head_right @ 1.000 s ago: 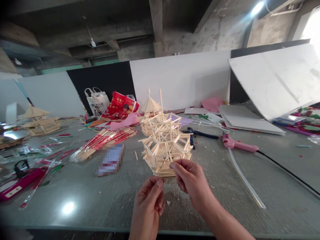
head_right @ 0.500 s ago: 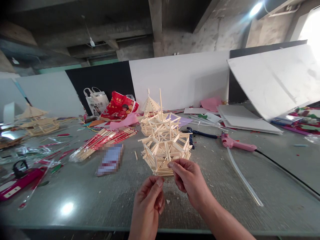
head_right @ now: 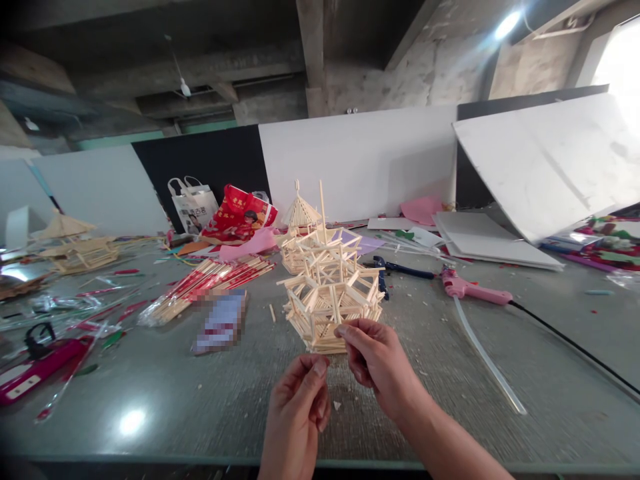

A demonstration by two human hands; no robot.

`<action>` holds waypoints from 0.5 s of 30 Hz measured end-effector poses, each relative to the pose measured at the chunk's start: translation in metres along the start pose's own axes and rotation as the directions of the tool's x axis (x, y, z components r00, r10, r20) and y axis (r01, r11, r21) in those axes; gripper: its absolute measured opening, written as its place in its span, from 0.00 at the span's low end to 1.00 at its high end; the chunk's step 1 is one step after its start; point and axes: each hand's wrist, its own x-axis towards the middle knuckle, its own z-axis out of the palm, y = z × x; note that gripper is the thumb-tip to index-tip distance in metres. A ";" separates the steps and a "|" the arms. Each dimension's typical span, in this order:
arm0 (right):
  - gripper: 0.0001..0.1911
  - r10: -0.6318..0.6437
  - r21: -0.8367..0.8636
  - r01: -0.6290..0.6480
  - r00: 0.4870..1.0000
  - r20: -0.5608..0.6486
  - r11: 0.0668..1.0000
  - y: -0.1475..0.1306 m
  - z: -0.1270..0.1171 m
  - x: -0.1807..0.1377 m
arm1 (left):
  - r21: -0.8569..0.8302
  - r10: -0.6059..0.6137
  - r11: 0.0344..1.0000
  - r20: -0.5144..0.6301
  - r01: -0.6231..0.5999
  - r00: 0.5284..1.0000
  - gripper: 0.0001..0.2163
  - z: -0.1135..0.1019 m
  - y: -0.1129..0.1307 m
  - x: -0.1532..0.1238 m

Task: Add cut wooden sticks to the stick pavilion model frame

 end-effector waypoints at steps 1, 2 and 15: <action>0.14 -0.002 -0.001 0.002 1.000 0.002 1.000 0.000 0.000 0.000 | -0.001 0.001 1.000 0.001 -0.001 1.000 0.12 0.000 0.000 0.000; 0.14 -0.005 -0.003 0.005 1.000 0.003 1.000 0.000 0.000 0.000 | 0.000 0.000 1.000 0.000 0.000 1.000 0.12 0.000 0.000 0.000; 0.16 -0.021 -0.006 0.021 1.000 0.012 1.000 -0.001 0.002 0.000 | 0.007 0.005 1.000 0.009 -0.005 1.000 0.13 -0.002 -0.003 0.002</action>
